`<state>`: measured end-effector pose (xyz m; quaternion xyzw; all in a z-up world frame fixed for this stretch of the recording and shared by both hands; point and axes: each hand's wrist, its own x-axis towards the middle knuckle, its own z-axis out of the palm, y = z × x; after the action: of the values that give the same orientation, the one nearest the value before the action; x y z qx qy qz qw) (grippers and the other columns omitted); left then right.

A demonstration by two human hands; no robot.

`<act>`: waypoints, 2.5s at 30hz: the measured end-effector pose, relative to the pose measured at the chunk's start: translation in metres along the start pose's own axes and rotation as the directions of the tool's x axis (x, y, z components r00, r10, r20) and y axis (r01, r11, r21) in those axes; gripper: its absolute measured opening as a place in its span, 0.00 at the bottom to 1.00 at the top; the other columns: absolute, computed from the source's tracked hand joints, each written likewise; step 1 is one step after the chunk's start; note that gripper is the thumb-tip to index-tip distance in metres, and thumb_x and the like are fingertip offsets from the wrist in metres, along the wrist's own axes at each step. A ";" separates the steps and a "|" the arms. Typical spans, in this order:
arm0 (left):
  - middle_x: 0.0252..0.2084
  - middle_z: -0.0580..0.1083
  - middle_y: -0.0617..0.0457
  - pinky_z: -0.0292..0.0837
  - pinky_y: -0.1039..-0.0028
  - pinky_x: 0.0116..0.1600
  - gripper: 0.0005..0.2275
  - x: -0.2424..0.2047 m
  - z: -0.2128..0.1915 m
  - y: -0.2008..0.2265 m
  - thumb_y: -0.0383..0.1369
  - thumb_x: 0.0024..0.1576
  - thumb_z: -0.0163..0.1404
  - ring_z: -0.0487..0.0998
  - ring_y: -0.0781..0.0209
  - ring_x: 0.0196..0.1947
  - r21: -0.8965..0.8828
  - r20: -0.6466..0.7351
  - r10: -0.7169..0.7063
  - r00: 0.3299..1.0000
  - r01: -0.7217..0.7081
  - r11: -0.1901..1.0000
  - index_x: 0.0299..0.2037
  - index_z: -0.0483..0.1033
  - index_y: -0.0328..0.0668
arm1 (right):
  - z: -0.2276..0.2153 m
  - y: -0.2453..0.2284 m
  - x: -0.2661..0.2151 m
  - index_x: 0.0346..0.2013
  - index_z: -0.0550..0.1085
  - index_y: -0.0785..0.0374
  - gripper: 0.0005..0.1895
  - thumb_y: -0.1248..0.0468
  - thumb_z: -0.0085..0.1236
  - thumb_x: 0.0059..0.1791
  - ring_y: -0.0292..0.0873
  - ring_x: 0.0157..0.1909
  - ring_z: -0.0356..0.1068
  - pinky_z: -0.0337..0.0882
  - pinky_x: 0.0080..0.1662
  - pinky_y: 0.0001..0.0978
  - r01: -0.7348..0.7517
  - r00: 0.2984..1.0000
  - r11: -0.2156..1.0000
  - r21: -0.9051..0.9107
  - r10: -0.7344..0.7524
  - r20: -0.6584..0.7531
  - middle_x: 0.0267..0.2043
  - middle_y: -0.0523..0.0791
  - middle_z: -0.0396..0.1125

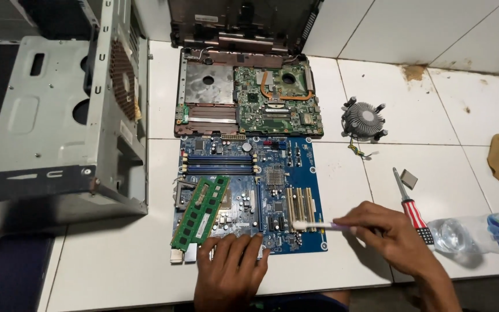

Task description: The person cleans a blue motherboard, two green RAM sticks, and a CPU fan using a toothbrush. They scrub the motherboard surface, then clean each RAM stick individually, and finally brush the fan blades and heatsink fins.

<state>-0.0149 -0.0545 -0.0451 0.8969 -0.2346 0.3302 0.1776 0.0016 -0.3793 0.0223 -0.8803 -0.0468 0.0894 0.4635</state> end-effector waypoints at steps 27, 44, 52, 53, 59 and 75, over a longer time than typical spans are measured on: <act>0.37 0.81 0.55 0.65 0.60 0.54 0.08 0.004 0.000 0.001 0.40 0.60 0.60 0.80 0.59 0.38 -0.010 -0.042 0.038 0.998 -0.038 0.999 0.42 0.82 0.47 | -0.011 0.040 -0.004 0.55 0.85 0.54 0.18 0.65 0.58 0.51 0.37 0.37 0.71 0.63 0.37 0.26 -0.008 0.981 0.991 -0.136 -0.018 -0.194 0.37 0.41 0.75; 0.39 0.80 0.53 0.68 0.60 0.51 0.10 0.002 -0.003 0.001 0.39 0.61 0.60 0.78 0.57 0.39 -0.062 -0.001 0.031 1.000 -0.031 0.998 0.47 0.82 0.44 | 0.021 0.004 0.066 0.60 0.79 0.45 0.25 0.72 0.55 0.51 0.36 0.34 0.67 0.64 0.34 0.28 0.232 0.939 0.907 -0.350 -0.303 -0.163 0.37 0.39 0.71; 0.38 0.79 0.54 0.69 0.60 0.51 0.11 0.003 -0.004 0.000 0.40 0.61 0.60 0.78 0.58 0.39 -0.055 0.018 0.019 1.000 -0.018 0.998 0.47 0.82 0.45 | 0.029 -0.005 0.064 0.61 0.78 0.44 0.28 0.74 0.56 0.50 0.37 0.32 0.68 0.65 0.32 0.30 0.179 0.935 0.890 -0.419 -0.286 -0.208 0.38 0.38 0.72; 0.38 0.79 0.54 0.69 0.60 0.50 0.11 0.002 -0.003 0.000 0.40 0.61 0.60 0.78 0.58 0.39 -0.069 0.019 0.021 1.000 -0.020 0.997 0.48 0.82 0.45 | 0.027 -0.006 0.063 0.60 0.80 0.46 0.25 0.72 0.57 0.50 0.35 0.30 0.65 0.62 0.29 0.28 0.179 0.948 0.907 -0.381 -0.263 -0.182 0.37 0.38 0.72; 0.39 0.80 0.55 0.69 0.60 0.50 0.12 -0.001 0.000 -0.001 0.42 0.61 0.60 0.79 0.58 0.40 -0.064 0.023 0.025 0.999 -0.023 0.998 0.49 0.82 0.46 | 0.034 -0.028 0.045 0.58 0.80 0.46 0.22 0.66 0.56 0.51 0.35 0.26 0.65 0.63 0.29 0.29 0.153 0.958 0.907 -0.392 -0.233 -0.167 0.34 0.38 0.73; 0.46 0.79 0.55 0.66 0.60 0.55 0.16 0.001 -0.005 -0.002 0.44 0.67 0.52 0.77 0.56 0.45 -0.026 0.081 0.068 0.994 -0.066 0.997 0.57 0.78 0.44 | 0.157 -0.062 0.026 0.67 0.71 0.49 0.26 0.54 0.53 0.53 0.62 0.26 0.72 0.71 0.23 0.63 -0.174 0.919 0.744 -0.645 -0.113 -0.379 0.38 0.48 0.66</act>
<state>-0.0155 -0.0506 -0.0417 0.8991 -0.2756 0.2960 0.1672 -0.0042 -0.2126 -0.0168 -0.9872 0.0335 -0.1042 0.1161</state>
